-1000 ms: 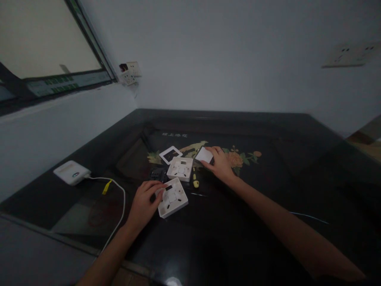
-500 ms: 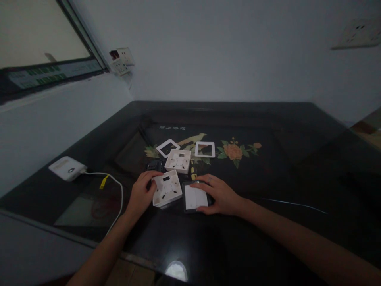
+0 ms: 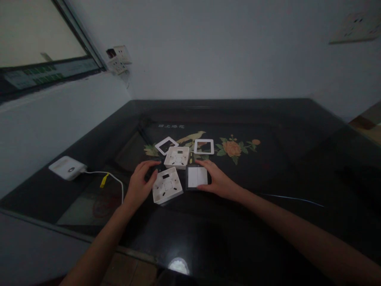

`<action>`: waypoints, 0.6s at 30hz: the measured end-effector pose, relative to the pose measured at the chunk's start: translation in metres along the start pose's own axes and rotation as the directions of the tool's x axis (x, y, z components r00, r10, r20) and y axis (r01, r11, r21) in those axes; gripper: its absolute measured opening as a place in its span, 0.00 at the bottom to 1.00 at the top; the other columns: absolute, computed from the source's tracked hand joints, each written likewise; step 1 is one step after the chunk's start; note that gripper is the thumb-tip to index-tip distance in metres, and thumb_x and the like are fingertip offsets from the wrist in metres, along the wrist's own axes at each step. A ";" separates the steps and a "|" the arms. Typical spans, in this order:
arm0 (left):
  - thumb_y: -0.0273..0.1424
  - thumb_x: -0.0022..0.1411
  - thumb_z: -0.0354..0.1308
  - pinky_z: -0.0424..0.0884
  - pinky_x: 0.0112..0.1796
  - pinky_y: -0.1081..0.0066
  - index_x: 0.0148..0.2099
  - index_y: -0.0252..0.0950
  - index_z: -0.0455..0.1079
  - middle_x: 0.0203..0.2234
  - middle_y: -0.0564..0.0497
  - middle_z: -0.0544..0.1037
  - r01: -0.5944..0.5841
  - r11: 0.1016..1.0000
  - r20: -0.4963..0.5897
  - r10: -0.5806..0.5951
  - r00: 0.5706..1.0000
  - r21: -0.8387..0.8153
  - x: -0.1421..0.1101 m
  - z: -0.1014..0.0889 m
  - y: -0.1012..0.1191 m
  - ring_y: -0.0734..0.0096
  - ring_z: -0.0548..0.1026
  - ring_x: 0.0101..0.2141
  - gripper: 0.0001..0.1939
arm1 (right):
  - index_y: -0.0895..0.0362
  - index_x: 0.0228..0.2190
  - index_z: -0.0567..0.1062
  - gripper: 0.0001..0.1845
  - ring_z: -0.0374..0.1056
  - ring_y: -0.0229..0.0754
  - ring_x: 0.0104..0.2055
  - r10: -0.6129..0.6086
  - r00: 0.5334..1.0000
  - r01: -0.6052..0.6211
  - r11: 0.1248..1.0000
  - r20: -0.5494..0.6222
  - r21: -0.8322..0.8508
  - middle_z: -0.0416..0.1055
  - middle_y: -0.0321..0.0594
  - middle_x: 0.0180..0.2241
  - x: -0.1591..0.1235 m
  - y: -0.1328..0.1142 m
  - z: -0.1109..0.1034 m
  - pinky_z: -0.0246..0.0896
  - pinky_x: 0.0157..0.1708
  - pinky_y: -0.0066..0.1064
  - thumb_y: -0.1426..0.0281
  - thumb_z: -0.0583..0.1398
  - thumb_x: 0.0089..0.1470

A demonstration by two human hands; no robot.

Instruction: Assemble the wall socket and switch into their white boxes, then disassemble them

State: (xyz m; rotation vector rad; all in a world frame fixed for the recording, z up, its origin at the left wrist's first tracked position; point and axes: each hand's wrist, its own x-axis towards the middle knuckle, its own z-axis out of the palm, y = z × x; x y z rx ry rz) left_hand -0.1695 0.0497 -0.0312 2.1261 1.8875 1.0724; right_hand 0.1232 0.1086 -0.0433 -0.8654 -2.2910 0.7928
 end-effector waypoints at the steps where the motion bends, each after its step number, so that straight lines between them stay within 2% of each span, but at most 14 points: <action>1: 0.34 0.66 0.50 0.67 0.53 0.57 0.50 0.35 0.71 0.46 0.43 0.75 0.000 1.000 0.000 0.000 1.000 0.009 0.007 -0.001 -0.002 0.57 0.72 0.49 0.15 | 0.54 0.62 0.60 0.44 0.62 0.54 0.58 0.014 0.999 -0.014 1.000 -0.029 0.005 0.65 0.50 0.56 0.000 -0.001 -0.001 0.59 0.57 0.52 0.71 0.69 0.46; 4: 0.34 0.65 0.51 0.66 0.54 0.53 0.49 0.35 0.72 0.46 0.43 0.75 0.001 0.999 0.029 -0.002 1.000 0.033 0.028 0.003 -0.010 0.54 0.71 0.50 0.15 | 0.53 0.58 0.65 0.36 0.64 0.50 0.56 0.046 0.992 -0.046 0.999 -0.118 0.003 0.66 0.47 0.53 -0.003 -0.006 -0.003 0.60 0.57 0.50 0.78 0.65 0.48; 8: 0.35 0.64 0.53 0.65 0.55 0.53 0.50 0.38 0.72 0.47 0.44 0.75 -0.011 0.999 0.080 0.007 0.997 0.048 0.048 0.017 -0.016 0.55 0.71 0.51 0.15 | 0.50 0.54 0.69 0.29 0.67 0.48 0.51 0.044 0.984 -0.048 0.999 -0.173 -0.020 0.66 0.42 0.47 -0.010 -0.012 -0.001 0.64 0.54 0.47 0.80 0.62 0.51; 12: 0.35 0.64 0.54 0.65 0.56 0.53 0.53 0.38 0.72 0.50 0.44 0.74 -0.010 0.999 0.101 0.005 0.995 0.050 0.048 0.028 -0.016 0.55 0.71 0.52 0.17 | 0.49 0.55 0.68 0.30 0.66 0.49 0.53 0.036 0.982 -0.042 0.999 -0.186 -0.028 0.64 0.44 0.50 -0.013 -0.009 0.005 0.64 0.55 0.48 0.78 0.62 0.52; 18: 0.39 0.65 0.52 0.64 0.56 0.51 0.55 0.37 0.71 0.51 0.42 0.76 0.011 1.000 0.112 -0.013 0.994 0.018 0.039 0.026 -0.021 0.53 0.71 0.54 0.20 | 0.49 0.54 0.69 0.26 0.65 0.50 0.54 0.013 0.989 -0.014 1.000 -0.148 -0.007 0.64 0.45 0.51 -0.010 -0.006 0.012 0.64 0.55 0.47 0.74 0.62 0.54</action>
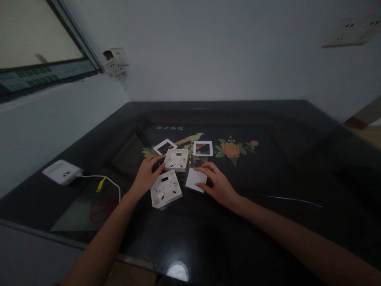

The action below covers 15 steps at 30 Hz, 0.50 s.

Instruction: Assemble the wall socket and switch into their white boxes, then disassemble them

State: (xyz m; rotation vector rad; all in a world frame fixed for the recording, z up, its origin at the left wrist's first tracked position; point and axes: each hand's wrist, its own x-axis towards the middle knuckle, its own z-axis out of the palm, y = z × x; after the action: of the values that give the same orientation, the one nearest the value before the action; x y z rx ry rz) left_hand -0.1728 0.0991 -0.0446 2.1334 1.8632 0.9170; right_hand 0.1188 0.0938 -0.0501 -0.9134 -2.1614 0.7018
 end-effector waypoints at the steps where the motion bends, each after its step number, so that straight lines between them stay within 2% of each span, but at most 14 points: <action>1: 0.39 0.65 0.52 0.64 0.56 0.51 0.55 0.37 0.71 0.51 0.42 0.76 0.002 1.000 0.008 -0.002 1.000 -0.012 -0.001 0.000 -0.001 0.54 0.71 0.54 0.20 | 0.49 0.54 0.69 0.26 0.65 0.49 0.54 -0.003 1.000 0.003 1.000 0.011 0.002 0.64 0.45 0.51 0.001 -0.001 0.001 0.64 0.54 0.47 0.73 0.62 0.55; 6: 0.41 0.65 0.52 0.66 0.56 0.53 0.55 0.38 0.72 0.52 0.44 0.77 0.020 0.997 0.034 -0.017 0.999 -0.080 -0.001 0.003 -0.005 0.55 0.72 0.53 0.21 | 0.51 0.55 0.68 0.23 0.67 0.48 0.53 0.004 1.000 -0.004 1.000 0.027 -0.007 0.66 0.46 0.49 0.011 -0.002 0.009 0.65 0.53 0.45 0.72 0.59 0.58; 11: 0.42 0.65 0.52 0.65 0.57 0.55 0.54 0.35 0.73 0.52 0.42 0.77 0.057 0.989 -0.030 -0.062 0.998 -0.136 0.000 0.000 -0.006 0.56 0.73 0.53 0.22 | 0.55 0.53 0.70 0.19 0.65 0.49 0.55 0.013 1.000 -0.014 0.998 -0.015 -0.062 0.67 0.48 0.50 0.019 0.004 0.008 0.63 0.56 0.44 0.68 0.59 0.60; 15: 0.42 0.65 0.51 0.63 0.59 0.54 0.53 0.34 0.73 0.52 0.41 0.76 0.074 0.983 -0.070 -0.087 0.994 -0.167 0.002 -0.004 -0.009 0.56 0.72 0.54 0.22 | 0.57 0.53 0.69 0.20 0.61 0.52 0.59 0.035 0.994 -0.050 0.987 -0.099 -0.154 0.66 0.49 0.55 0.033 0.022 0.000 0.58 0.58 0.52 0.64 0.58 0.62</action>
State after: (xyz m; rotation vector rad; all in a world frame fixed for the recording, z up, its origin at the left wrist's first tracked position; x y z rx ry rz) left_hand -0.1829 0.1016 -0.0452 1.9389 1.8238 1.1075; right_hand 0.1103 0.1326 -0.0522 -1.0563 -2.1399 0.5029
